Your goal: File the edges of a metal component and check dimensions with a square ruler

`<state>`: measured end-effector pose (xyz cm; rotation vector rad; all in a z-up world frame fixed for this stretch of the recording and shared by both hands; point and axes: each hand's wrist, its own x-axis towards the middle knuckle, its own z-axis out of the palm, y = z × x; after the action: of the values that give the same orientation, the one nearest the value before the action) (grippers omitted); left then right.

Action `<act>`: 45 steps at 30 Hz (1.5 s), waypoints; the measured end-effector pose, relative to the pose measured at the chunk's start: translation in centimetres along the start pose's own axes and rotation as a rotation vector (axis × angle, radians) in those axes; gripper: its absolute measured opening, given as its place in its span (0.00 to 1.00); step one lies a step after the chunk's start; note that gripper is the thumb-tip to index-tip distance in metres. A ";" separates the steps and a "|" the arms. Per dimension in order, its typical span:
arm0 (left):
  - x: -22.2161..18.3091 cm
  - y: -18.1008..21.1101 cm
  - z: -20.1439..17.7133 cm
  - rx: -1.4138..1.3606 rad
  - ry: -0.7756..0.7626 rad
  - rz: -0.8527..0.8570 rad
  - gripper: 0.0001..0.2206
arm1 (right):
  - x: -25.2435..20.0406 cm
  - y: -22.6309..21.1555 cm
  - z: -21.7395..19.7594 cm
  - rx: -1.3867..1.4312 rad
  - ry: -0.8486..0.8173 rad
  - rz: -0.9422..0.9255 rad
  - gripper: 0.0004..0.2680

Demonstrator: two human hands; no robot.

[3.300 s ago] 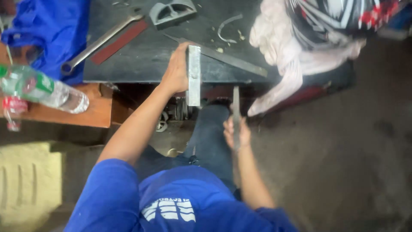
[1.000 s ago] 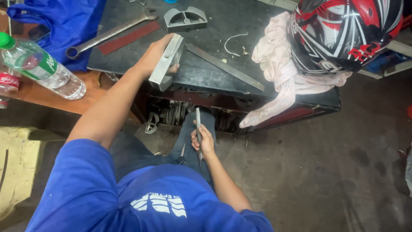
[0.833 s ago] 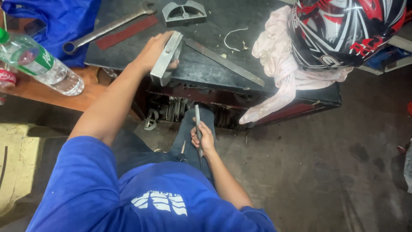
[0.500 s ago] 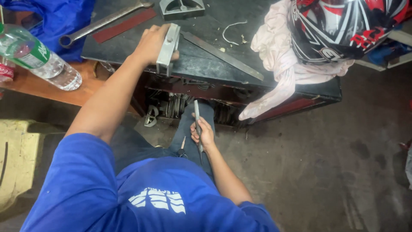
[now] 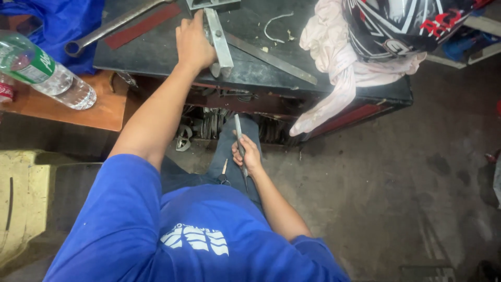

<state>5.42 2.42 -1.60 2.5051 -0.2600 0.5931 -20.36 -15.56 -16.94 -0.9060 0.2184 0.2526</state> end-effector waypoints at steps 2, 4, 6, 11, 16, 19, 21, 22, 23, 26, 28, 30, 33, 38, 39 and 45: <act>0.5 -0.3 -0.4 -0.003 0.010 0.015 0.33 | 0.2 -0.1 0.4 -0.009 -0.005 -0.013 0.16; 0.5 -0.5 -1.0 -0.007 -0.127 -0.055 0.47 | -0.1 -0.1 0.7 -0.032 0.012 -0.006 0.16; 0.1 -0.6 -1.3 -0.036 -0.111 -0.087 0.43 | -0.1 0.1 0.8 -0.021 0.003 0.003 0.16; -0.2 -0.5 -0.5 -0.095 -0.148 -0.264 0.47 | -0.2 0.3 0.8 -0.048 -0.005 0.020 0.16; 0.1 -1.0 0.1 -0.076 -0.067 -0.143 0.37 | -0.4 -0.1 1.2 -0.079 -0.010 0.018 0.16; 0.9 -2.1 1.4 -0.026 -0.112 -0.170 0.41 | -0.8 -0.5 1.8 -0.088 -0.008 0.018 0.17; 0.9 -1.2 0.4 -0.056 -0.141 -0.241 0.39 | -0.6 0.0 1.4 -0.072 -0.017 0.020 0.16; 0.9 -0.8 -0.1 -0.087 -0.168 -0.311 0.37 | -0.4 0.2 1.2 -0.058 -0.028 0.022 0.15; 0.8 -0.7 -0.2 -0.088 -0.168 -0.312 0.37 | -0.5 0.1 1.2 -0.059 -0.028 0.022 0.15; 0.8 -0.8 0.0 -0.111 -0.169 -0.314 0.35 | -0.6 0.0 1.4 -0.075 -0.030 0.019 0.17; 1.0 -1.6 0.7 -0.109 -0.129 -0.213 0.34 | -0.7 0.0 1.5 -0.083 -0.018 0.025 0.16; 1.3 -2.6 1.8 -0.111 -0.104 -0.201 0.34 | -0.9 -0.4 2.0 -0.088 -0.011 0.030 0.16; 1.5 -2.4 1.6 -0.115 -0.094 -0.206 0.31 | -0.7 -0.1 1.8 -0.084 -0.008 0.032 0.16; 1.8 -2.0 1.0 -0.089 -0.170 -0.282 0.34 | -0.7 -0.3 1.9 -0.093 -0.026 0.027 0.16; 1.7 -2.0 1.1 -0.090 -0.166 -0.266 0.36 | -0.6 -0.2 1.8 -0.101 -0.026 0.032 0.16; 0.4 -1.7 0.5 -0.085 -0.125 -0.162 0.46 | -0.3 0.1 1.7 -0.117 -0.030 0.032 0.15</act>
<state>6.50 3.51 -2.57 2.4554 -0.1241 0.3546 -20.56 -14.20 -15.87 -1.0144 0.1921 0.3103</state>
